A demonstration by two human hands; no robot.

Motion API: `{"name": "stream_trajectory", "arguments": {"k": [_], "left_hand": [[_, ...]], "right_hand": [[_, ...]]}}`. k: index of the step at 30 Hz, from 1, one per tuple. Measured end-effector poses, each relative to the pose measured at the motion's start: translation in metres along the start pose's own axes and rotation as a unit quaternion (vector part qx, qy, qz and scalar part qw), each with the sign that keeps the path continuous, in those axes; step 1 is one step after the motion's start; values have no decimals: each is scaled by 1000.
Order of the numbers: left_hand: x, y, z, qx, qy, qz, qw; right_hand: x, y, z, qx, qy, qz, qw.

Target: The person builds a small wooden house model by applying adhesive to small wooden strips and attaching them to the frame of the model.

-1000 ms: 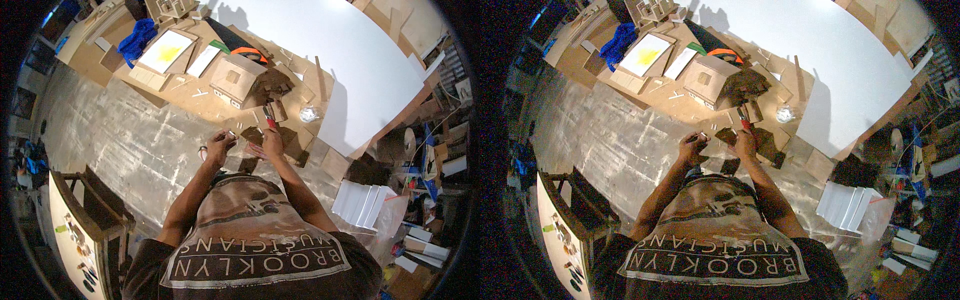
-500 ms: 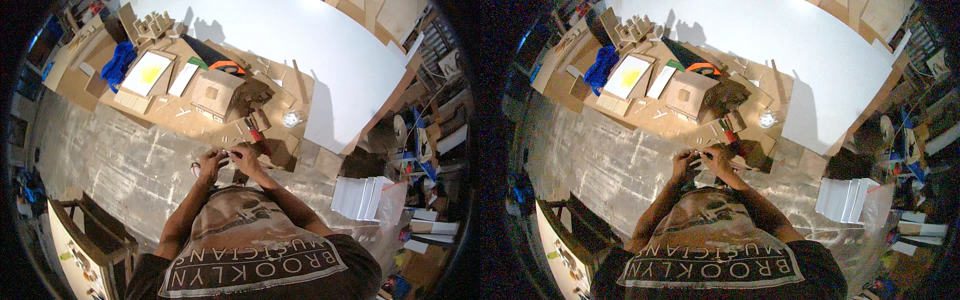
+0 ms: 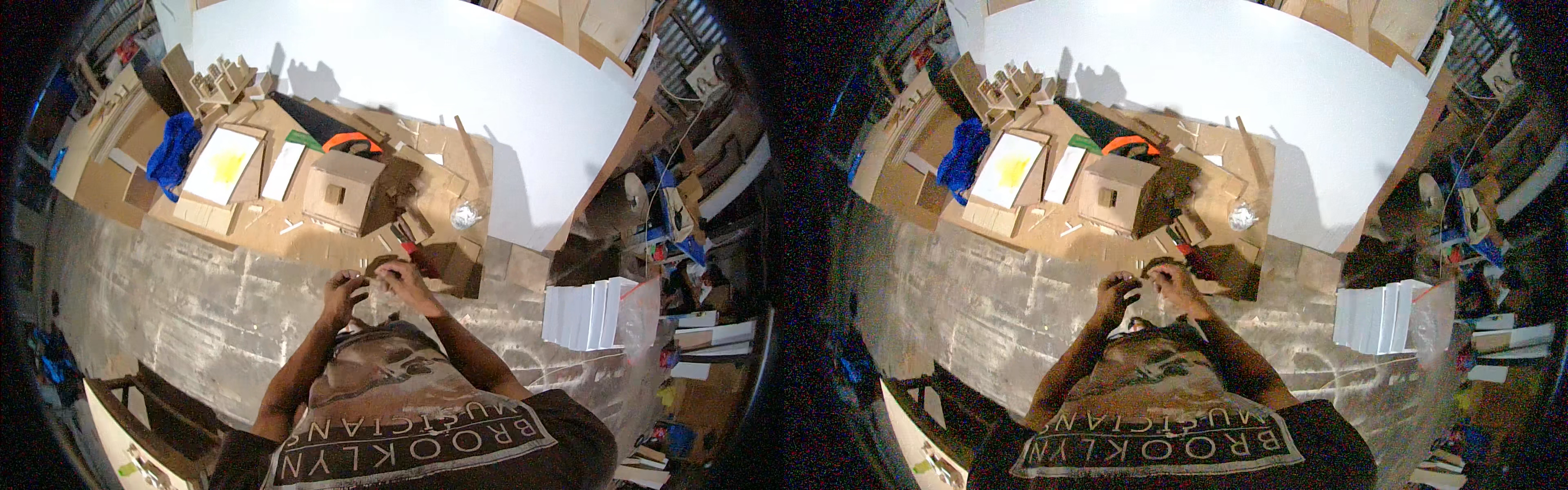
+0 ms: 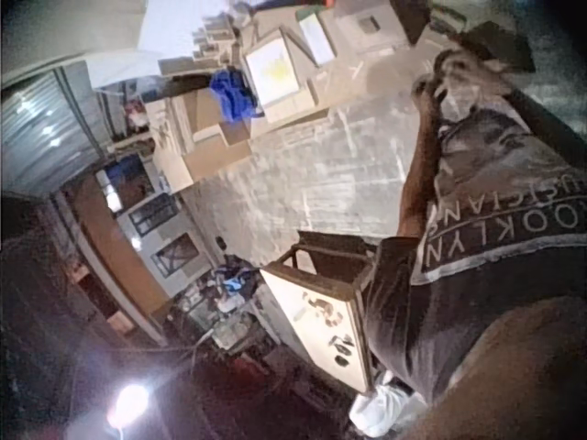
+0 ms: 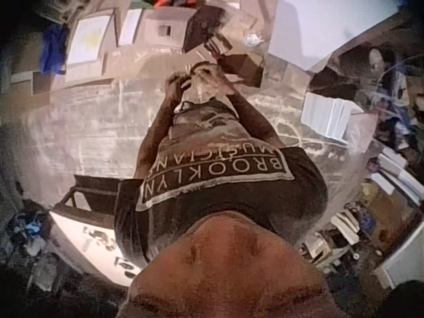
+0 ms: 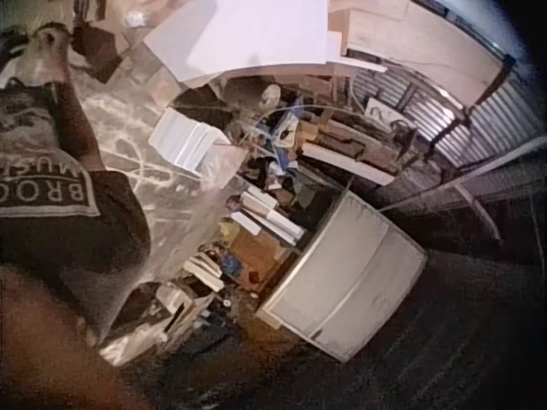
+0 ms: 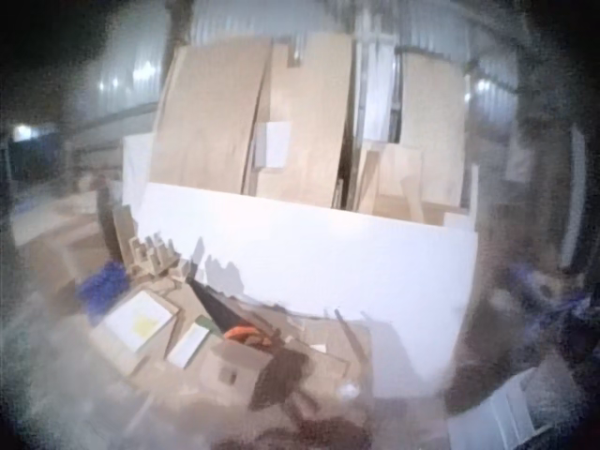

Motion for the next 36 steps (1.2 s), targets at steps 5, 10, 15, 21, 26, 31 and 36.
{"name": "stream_trajectory", "arguments": {"k": [5,10,15,21,26,31,36], "left_hand": [[4,6,-36,100,31,48,993],[-58,-7,-116,39,208,88,973],[-168,-76,-187,3,425,118,898],[-266,-190,-168,-33,551,55,832],[-267,-249,-153,124,536,-26,835],[-243,-251,-164,302,541,-86,780],[-207,-160,-148,316,377,91,866]], "right_hand": [[62,35,-115,-97,256,-60,960],[149,27,-240,-385,245,84,886],[222,22,-250,-455,149,69,875],[251,44,-263,-445,74,93,888],[254,88,-344,-387,230,130,883],[255,78,-367,-414,284,71,862],[259,86,-349,-456,226,42,860]]}}
Point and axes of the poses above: each hand's wrist, its own x-axis towards the middle knuckle, its own z-axis out of the palm, y = z × x, the point moved 2 cm from there along x, towards the middle knuckle, and after that the axes turned 8 degrees about -y, right-handed, at the moved point
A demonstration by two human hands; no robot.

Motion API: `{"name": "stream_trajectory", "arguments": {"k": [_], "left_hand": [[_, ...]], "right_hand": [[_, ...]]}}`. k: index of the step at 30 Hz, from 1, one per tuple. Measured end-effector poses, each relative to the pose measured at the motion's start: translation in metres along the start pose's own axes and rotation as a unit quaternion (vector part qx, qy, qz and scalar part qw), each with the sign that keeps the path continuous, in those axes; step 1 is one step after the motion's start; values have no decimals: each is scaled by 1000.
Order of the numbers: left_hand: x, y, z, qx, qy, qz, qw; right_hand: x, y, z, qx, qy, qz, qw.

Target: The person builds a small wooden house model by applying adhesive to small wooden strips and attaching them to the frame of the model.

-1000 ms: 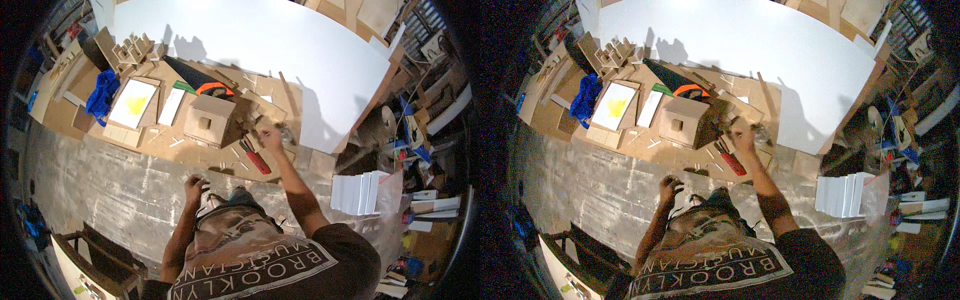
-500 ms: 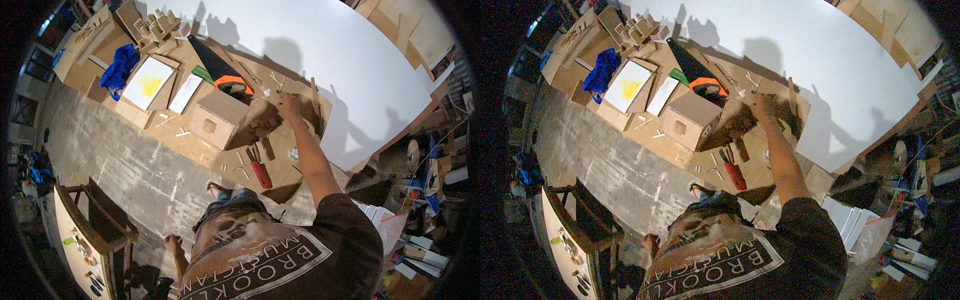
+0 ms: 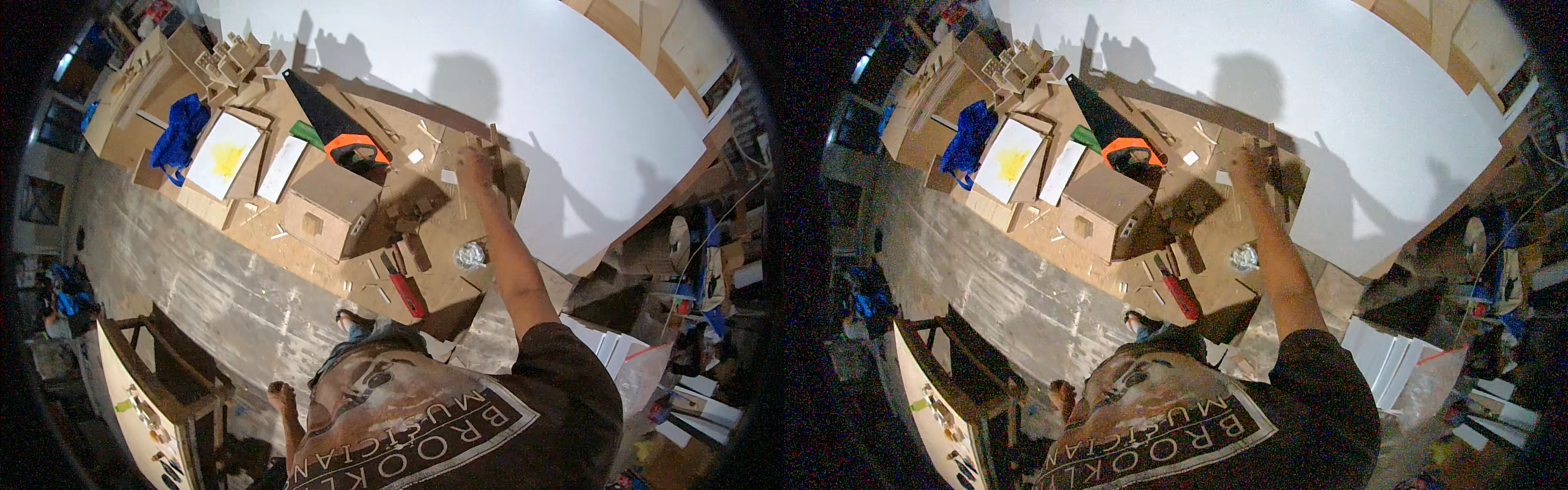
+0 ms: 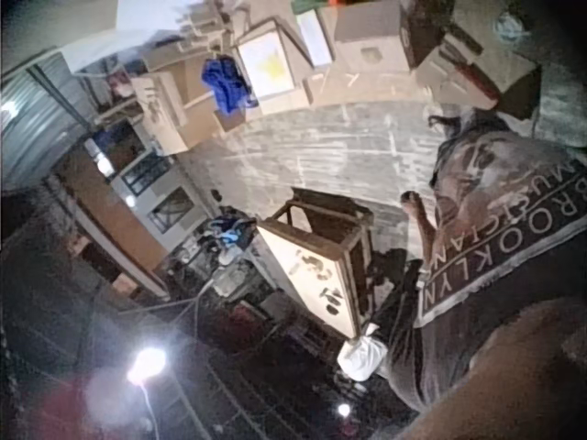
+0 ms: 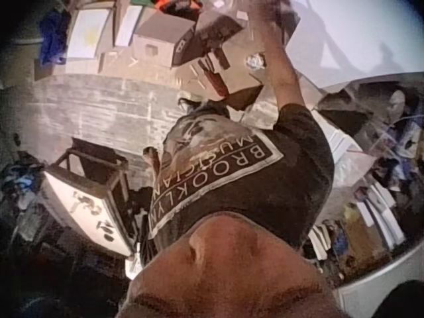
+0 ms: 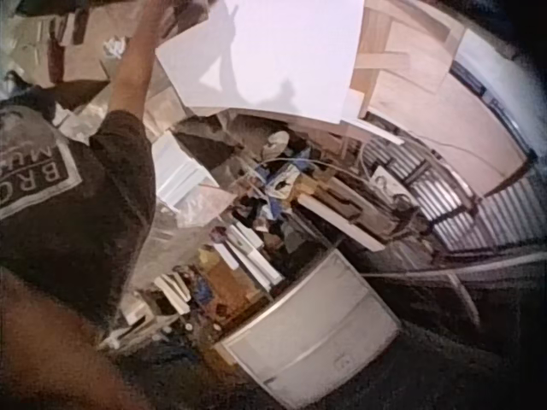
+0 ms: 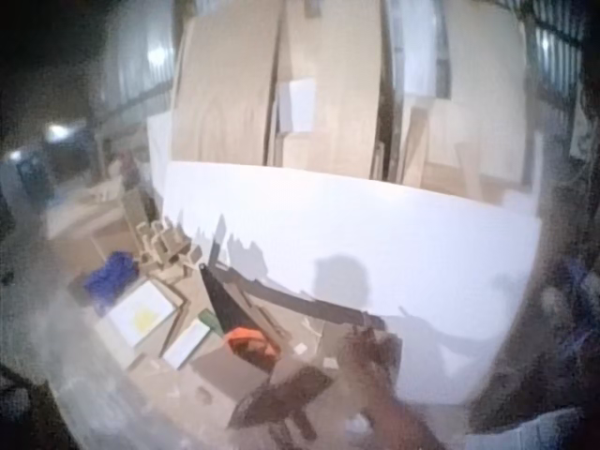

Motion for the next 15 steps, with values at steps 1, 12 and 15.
{"name": "stream_trajectory", "arguments": {"k": [1,12,15], "left_hand": [[8,26,8,25,49,61,997],[-19,10,8,382,65,-76,919],[-46,4,7,202,179,-57,961]], "right_hand": [[-3,-3,8,30,-93,-13,995],[-67,-135,20,-179,-175,-370,894],[-41,-120,45,-72,-111,-339,932]]}}
Point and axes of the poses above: each hand's wrist, its own x-axis towards the middle knuckle, its own z-axis out of the palm, y = z × x, the point moved 2 cm from there along x, towards the middle knuckle, and after that the axes turned 8 degrees about -y, right-handed, at the moved point
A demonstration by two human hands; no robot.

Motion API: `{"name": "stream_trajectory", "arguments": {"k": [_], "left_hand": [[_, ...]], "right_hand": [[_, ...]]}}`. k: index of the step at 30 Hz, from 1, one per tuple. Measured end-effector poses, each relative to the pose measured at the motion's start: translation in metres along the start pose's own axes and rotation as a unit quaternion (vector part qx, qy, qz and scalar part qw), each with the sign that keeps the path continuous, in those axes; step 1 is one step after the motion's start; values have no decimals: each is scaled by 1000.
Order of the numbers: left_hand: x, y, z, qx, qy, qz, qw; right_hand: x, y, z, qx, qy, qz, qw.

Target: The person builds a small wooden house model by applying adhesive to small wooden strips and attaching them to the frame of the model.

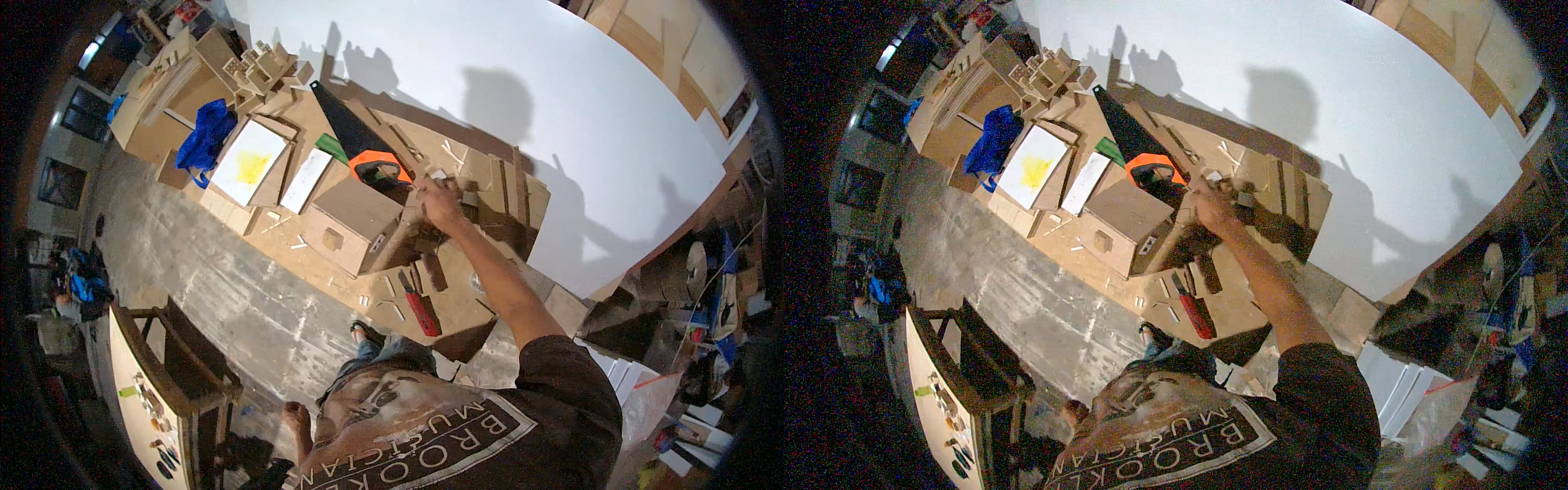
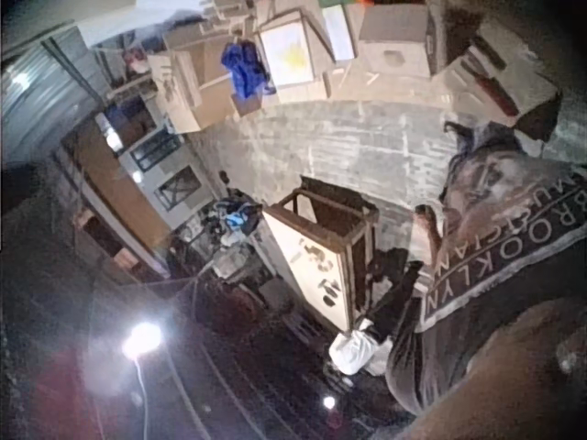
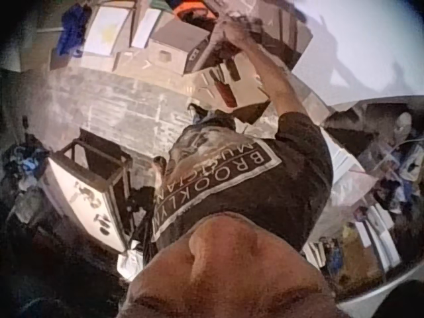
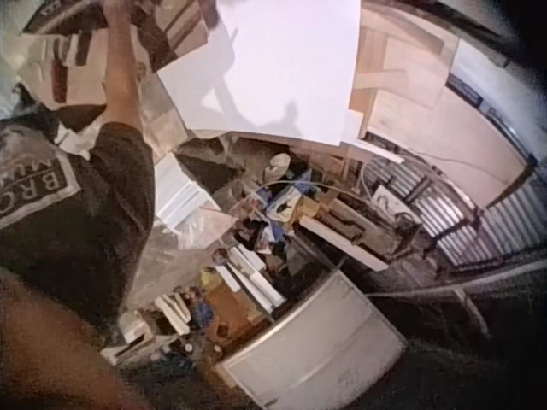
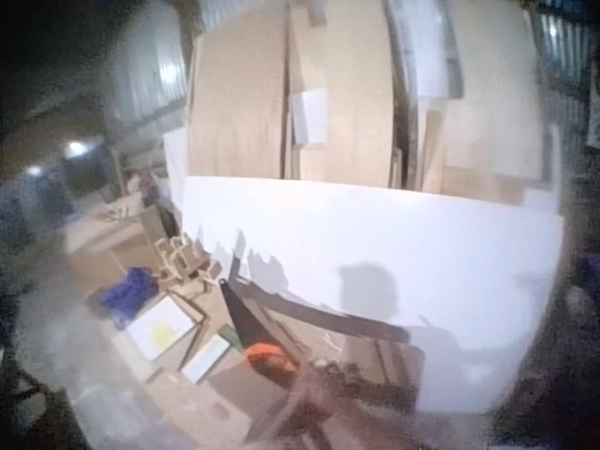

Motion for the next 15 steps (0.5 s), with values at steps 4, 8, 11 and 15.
{"name": "stream_trajectory", "arguments": {"k": [4,8,11,15], "left_hand": [[-54,-18,-8,5,-3,-50,999],[-73,-9,-18,32,-17,-84,996],[-85,3,-23,-17,-25,-95,995],[-93,-1,-24,10,-25,7,1000]], "right_hand": [[34,-5,-43,297,-9,120,947],[75,-12,-35,268,14,246,931],[94,-6,-29,372,-44,258,891],[100,4,-18,410,-8,254,876]]}}
Point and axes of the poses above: each hand's wrist, its own x-axis towards the middle knuckle, its own z-axis out of the palm, y = z × x, the point moved 2 cm from there along x, towards the middle knuckle, and after that the axes turned 8 degrees about -y, right-handed, at the moved point
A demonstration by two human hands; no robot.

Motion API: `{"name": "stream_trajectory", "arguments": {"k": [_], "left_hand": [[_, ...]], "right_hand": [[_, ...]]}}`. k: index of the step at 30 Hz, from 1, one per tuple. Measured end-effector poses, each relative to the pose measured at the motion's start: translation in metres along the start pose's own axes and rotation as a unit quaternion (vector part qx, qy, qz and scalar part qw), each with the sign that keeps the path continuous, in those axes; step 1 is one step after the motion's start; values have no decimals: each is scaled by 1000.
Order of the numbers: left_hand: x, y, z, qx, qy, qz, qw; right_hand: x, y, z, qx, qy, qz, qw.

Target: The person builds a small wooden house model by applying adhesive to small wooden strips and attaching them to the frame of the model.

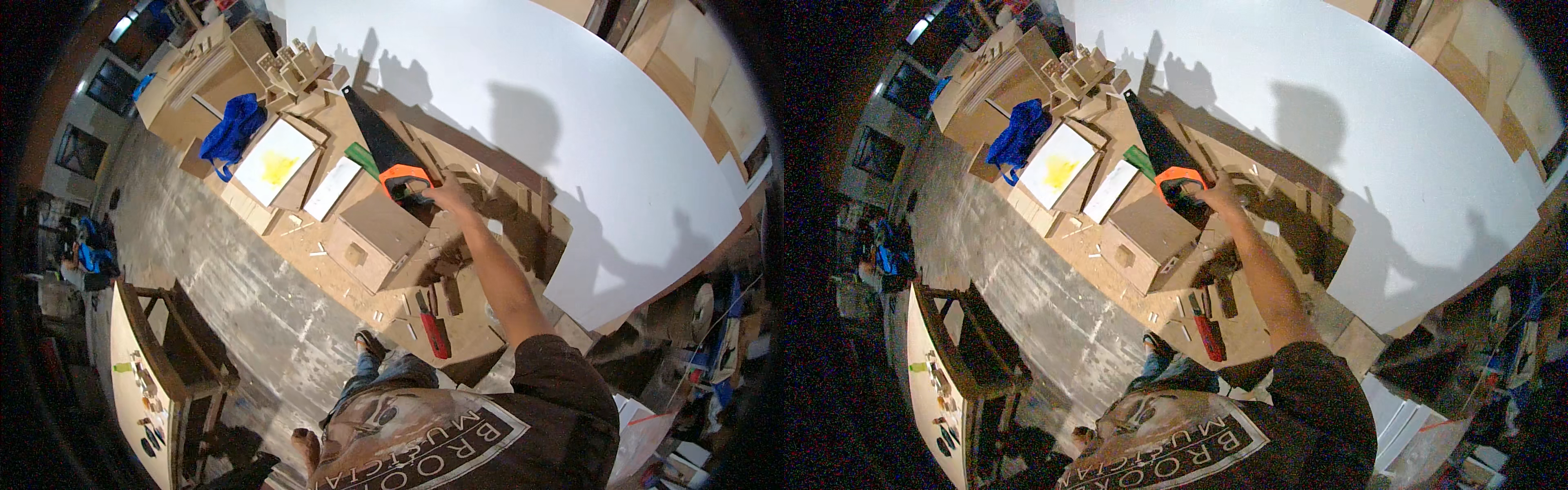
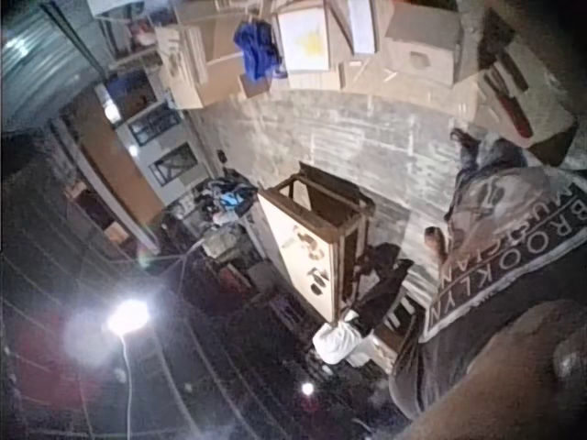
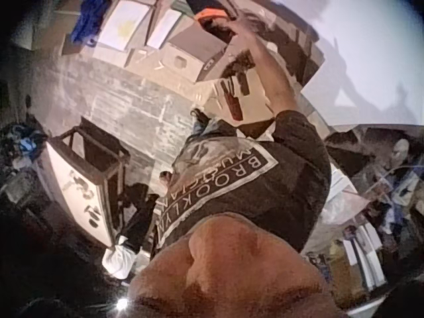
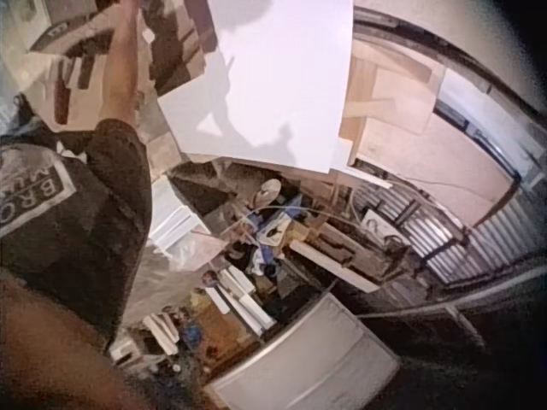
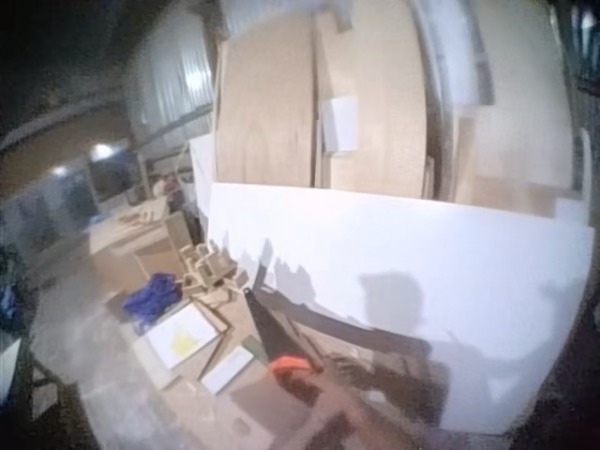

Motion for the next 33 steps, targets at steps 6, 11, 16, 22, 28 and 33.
{"name": "stream_trajectory", "arguments": {"k": [6,11,16,22,28,33], "left_hand": [[-21,10,8,-120,8,-150,981],[5,27,5,-88,40,-107,990],[18,24,1,-166,10,-88,982],[28,9,0,-44,30,-19,998],[34,-26,5,61,11,128,990],[18,-29,10,-97,51,-72,991]], "right_hand": [[-12,-20,-42,197,-103,30,974],[17,-21,-98,-142,2,-395,908],[60,-45,-128,464,-146,-24,873],[58,-40,-123,473,-118,28,873],[64,14,-130,525,-172,29,833],[22,2,-119,538,-52,52,840]]}}
Point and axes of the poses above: each hand's wrist, its own x-axis towards the middle knuckle, its own z-axis out of the palm, y = z × x, the point moved 2 cm from there along x, towards the middle knuckle, and after that the axes turned 8 degrees about -y, right-handed, at the moved point
